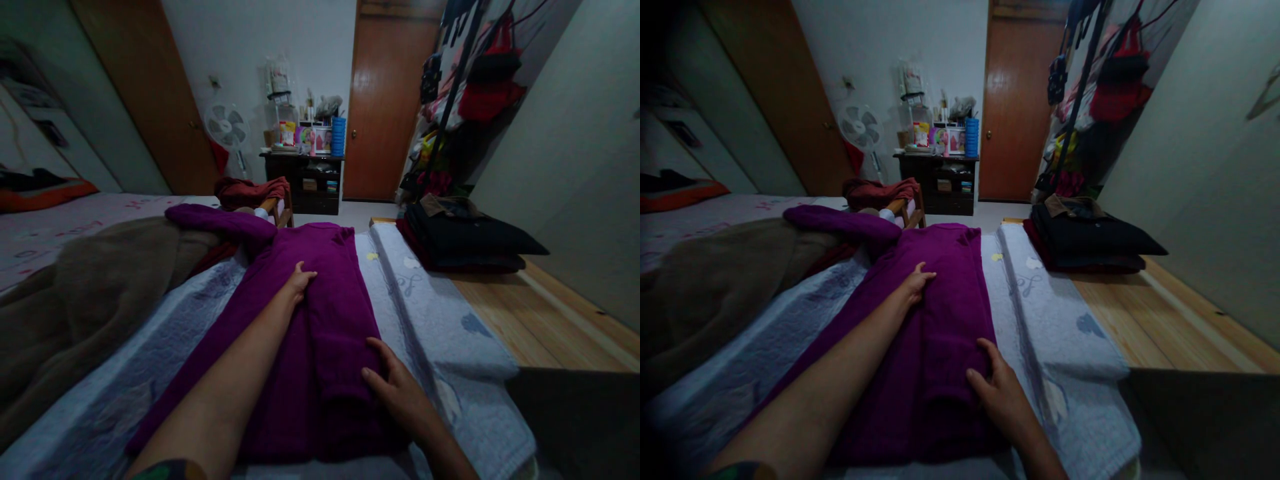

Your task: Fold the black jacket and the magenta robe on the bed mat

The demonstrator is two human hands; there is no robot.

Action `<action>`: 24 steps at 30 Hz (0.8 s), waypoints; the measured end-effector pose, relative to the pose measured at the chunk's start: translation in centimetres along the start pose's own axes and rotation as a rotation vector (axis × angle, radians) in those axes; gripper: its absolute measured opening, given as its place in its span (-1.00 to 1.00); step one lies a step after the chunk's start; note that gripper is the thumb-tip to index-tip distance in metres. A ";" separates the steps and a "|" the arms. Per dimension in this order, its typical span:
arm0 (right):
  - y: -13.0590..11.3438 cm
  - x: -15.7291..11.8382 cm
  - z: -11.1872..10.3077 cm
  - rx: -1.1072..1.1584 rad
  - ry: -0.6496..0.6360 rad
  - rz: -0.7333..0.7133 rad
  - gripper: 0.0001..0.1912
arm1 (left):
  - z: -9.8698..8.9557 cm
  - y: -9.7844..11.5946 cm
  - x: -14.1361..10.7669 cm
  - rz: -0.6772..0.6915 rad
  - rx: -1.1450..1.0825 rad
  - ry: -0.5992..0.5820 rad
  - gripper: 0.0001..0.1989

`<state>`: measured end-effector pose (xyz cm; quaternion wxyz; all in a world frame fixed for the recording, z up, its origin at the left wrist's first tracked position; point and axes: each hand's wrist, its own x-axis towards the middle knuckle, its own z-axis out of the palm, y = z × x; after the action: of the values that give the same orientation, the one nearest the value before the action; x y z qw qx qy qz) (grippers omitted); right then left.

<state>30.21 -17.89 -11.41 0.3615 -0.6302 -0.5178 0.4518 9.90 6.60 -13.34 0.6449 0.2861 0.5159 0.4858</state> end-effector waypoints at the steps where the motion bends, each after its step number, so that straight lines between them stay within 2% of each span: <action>1: -0.1 -0.1 0.0 -0.040 0.014 -0.013 -0.37 | -0.1 -0.2 -0.5 0.000 0.015 0.021 -0.15; 5: -0.6 -0.8 0.4 -0.079 -0.004 0.013 -0.34 | -0.3 -1.0 -3.9 -0.011 0.045 0.036 -0.12; 7: -0.8 -1.0 0.8 -0.059 -0.024 0.040 -0.32 | -0.4 -1.4 -5.9 -0.022 0.061 0.004 -0.12; 10: -0.9 -1.1 1.6 0.054 -0.044 0.002 -0.30 | -0.8 -2.0 -8.8 -0.063 0.100 -0.063 -0.10; 17: -0.7 -1.1 2.9 0.242 -0.098 -0.059 -0.28 | -1.8 -3.4 -12.6 -0.128 0.087 -0.129 0.05; 21: -0.7 -1.4 2.1 0.253 -0.042 -0.082 -0.31 | -1.6 -4.4 -14.4 -0.042 0.058 -0.166 0.07; 24: -0.4 -1.7 1.0 0.099 0.025 -0.095 -0.38 | -1.6 -5.3 -14.9 0.054 0.105 -0.171 0.07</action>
<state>29.06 -19.48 -11.07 0.4197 -0.5917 -0.5197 0.4513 10.20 -9.32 -12.68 0.6572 0.3738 0.4760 0.4493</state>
